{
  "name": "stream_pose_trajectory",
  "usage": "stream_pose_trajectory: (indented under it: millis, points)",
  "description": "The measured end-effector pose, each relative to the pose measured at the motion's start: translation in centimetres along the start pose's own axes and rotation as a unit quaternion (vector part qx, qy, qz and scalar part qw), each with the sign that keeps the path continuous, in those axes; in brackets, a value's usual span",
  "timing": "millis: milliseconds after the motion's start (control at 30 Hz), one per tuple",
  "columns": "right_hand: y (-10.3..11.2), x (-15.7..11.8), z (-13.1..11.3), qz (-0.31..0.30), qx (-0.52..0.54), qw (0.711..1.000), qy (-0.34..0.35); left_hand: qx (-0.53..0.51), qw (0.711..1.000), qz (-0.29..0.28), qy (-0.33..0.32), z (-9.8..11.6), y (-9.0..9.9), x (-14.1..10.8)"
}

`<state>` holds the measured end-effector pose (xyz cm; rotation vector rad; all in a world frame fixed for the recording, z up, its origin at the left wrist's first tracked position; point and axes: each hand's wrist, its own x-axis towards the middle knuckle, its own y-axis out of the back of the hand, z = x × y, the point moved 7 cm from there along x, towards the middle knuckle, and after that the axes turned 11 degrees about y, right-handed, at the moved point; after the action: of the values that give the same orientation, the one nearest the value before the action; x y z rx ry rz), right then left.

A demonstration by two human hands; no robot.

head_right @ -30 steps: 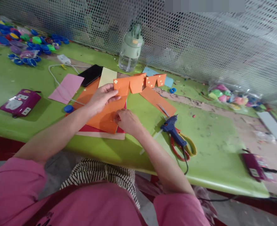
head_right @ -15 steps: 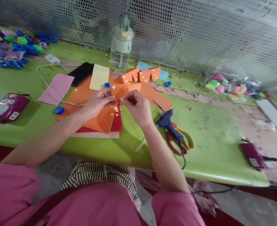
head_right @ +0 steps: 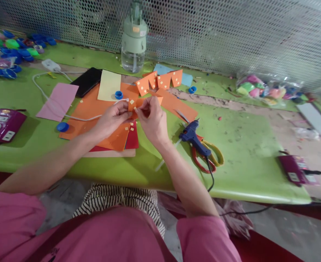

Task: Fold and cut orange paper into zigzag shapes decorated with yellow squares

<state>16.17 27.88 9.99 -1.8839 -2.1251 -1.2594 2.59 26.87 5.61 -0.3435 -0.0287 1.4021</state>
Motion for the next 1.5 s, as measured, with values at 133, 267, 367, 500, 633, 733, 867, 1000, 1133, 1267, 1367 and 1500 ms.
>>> stream_pose_trajectory:
  millis: [133,267,367,500,633,733,867,1000,1133,1267,1367,1500]
  points:
    - [0.0,-0.1,-0.2,0.008,-0.034,0.999,0.001,0.023,1.000,-0.006,-0.010,0.0,-0.1,0.0]
    - [0.1,-0.2,-0.3,0.007,-0.057,0.998,-0.003,0.026,0.999,-0.003,-0.019,0.0,-0.2,0.0]
    - [0.1,-0.1,-0.4,0.008,-0.060,0.998,-0.006,0.025,0.999,-0.003,-0.026,0.1,-0.2,0.0]
    - [0.0,-0.1,-0.1,0.013,-0.045,0.999,-0.018,0.021,0.999,0.002,-0.029,-0.1,0.0,0.1]
    - [-0.2,-0.2,-0.1,0.012,-0.042,0.999,-0.019,0.025,0.999,0.000,-0.033,-0.4,0.1,0.1]
    - [-0.3,-0.3,-0.2,0.006,-0.078,0.997,-0.025,0.034,0.999,0.003,-0.031,-0.3,0.0,0.0]
    - [0.5,-0.3,-0.7,0.016,-0.094,0.995,-0.011,-0.023,1.000,-0.002,0.008,-0.2,0.1,0.0]
    - [2.4,-0.2,-0.9,0.060,-0.090,0.994,0.009,-0.112,0.993,0.021,0.032,-0.1,0.9,0.2]
    - [1.8,-0.1,0.3,-0.001,-0.064,0.997,-0.033,-0.132,0.990,0.032,0.030,0.0,1.3,0.3]
    - [0.4,-0.3,0.9,-0.054,-0.011,0.997,-0.056,-0.121,0.992,0.025,0.031,0.1,1.0,0.1]
    - [0.4,-0.4,0.5,-0.045,-0.014,0.998,-0.045,-0.111,0.993,0.029,0.038,0.1,1.0,0.1]
    - [1.0,-0.2,-0.2,-0.028,-0.077,0.997,-0.011,-0.094,0.994,0.043,0.038,0.2,1.3,0.0]
